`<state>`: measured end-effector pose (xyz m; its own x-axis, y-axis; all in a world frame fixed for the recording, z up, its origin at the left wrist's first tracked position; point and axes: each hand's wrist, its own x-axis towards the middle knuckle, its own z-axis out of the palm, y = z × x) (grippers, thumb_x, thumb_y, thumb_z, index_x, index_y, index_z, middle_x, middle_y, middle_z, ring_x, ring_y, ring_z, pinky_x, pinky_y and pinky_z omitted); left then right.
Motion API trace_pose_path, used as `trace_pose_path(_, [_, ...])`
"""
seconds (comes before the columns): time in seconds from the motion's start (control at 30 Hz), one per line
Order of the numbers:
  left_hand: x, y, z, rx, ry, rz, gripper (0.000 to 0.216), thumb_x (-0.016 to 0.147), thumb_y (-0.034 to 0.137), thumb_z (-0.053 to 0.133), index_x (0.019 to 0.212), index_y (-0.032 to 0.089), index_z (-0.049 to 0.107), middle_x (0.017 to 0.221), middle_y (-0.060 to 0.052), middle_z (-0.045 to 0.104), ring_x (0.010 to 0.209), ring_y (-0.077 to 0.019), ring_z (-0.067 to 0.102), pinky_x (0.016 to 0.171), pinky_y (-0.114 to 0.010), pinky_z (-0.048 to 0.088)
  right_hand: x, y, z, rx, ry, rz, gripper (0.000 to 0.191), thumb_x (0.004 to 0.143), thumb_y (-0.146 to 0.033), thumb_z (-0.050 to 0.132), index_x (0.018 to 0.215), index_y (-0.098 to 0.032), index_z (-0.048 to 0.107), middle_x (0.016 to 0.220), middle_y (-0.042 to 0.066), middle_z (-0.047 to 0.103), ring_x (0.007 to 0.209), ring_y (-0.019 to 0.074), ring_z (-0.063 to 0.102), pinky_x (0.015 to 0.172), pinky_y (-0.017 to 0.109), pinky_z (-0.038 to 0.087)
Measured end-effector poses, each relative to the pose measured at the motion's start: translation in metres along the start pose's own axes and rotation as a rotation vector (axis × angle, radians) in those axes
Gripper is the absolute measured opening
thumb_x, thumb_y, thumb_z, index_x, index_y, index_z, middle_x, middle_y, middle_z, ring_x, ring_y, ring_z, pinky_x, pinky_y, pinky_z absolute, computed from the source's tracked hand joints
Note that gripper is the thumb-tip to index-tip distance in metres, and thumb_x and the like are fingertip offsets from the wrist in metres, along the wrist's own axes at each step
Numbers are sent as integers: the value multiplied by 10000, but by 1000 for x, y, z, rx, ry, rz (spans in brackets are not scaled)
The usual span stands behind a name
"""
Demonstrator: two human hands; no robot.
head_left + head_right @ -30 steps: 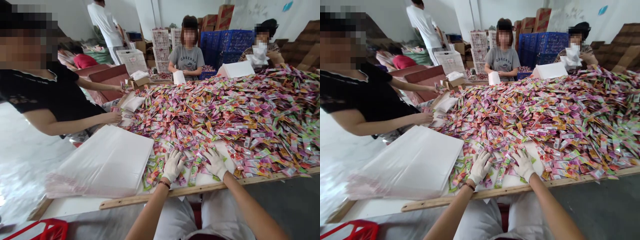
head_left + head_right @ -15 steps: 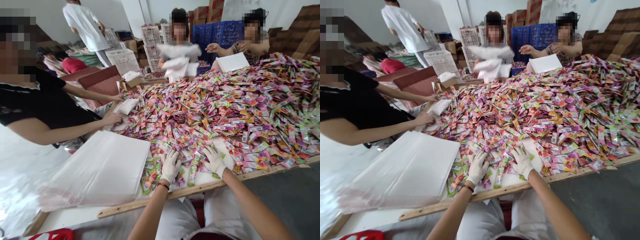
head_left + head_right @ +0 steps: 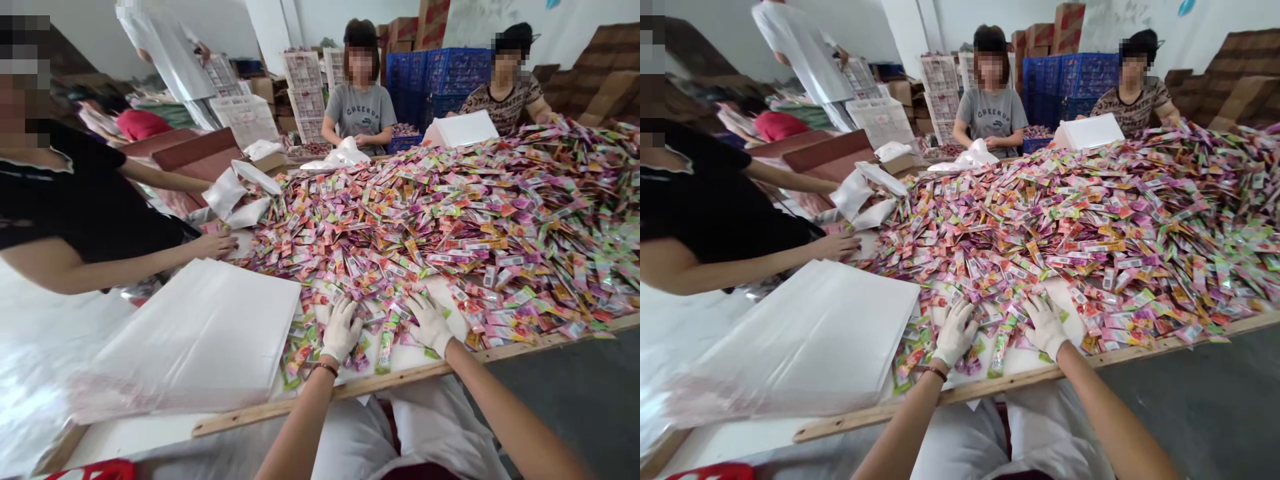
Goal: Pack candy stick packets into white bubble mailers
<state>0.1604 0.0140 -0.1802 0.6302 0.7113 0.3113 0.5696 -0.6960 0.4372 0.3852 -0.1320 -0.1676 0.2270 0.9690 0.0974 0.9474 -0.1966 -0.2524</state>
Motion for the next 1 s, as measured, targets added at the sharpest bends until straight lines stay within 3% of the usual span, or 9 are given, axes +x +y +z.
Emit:
trace_pose_path(0.4, [-2, -2, 3, -1, 20, -10, 318, 925, 320, 506, 1199, 213, 626, 1309, -130, 629, 1287, -306, 523, 1172, -581, 268, 9, 10, 11, -40, 38, -51, 549, 911, -430, 509, 1401, -184, 538, 1448, 148, 505, 1362, 324, 404, 1148, 525, 266])
trace_pose_path(1.0, [4, -4, 6, 42, 2, 15, 316, 948, 365, 461, 1164, 194, 616, 1250, -143, 643, 1250, -316, 538, 1132, -541, 312, 15, 13, 5, 48, -41, -20, 601, 900, -426, 542, 1448, -185, 484, 1496, 153, 446, 1387, 315, 376, 1182, 517, 206])
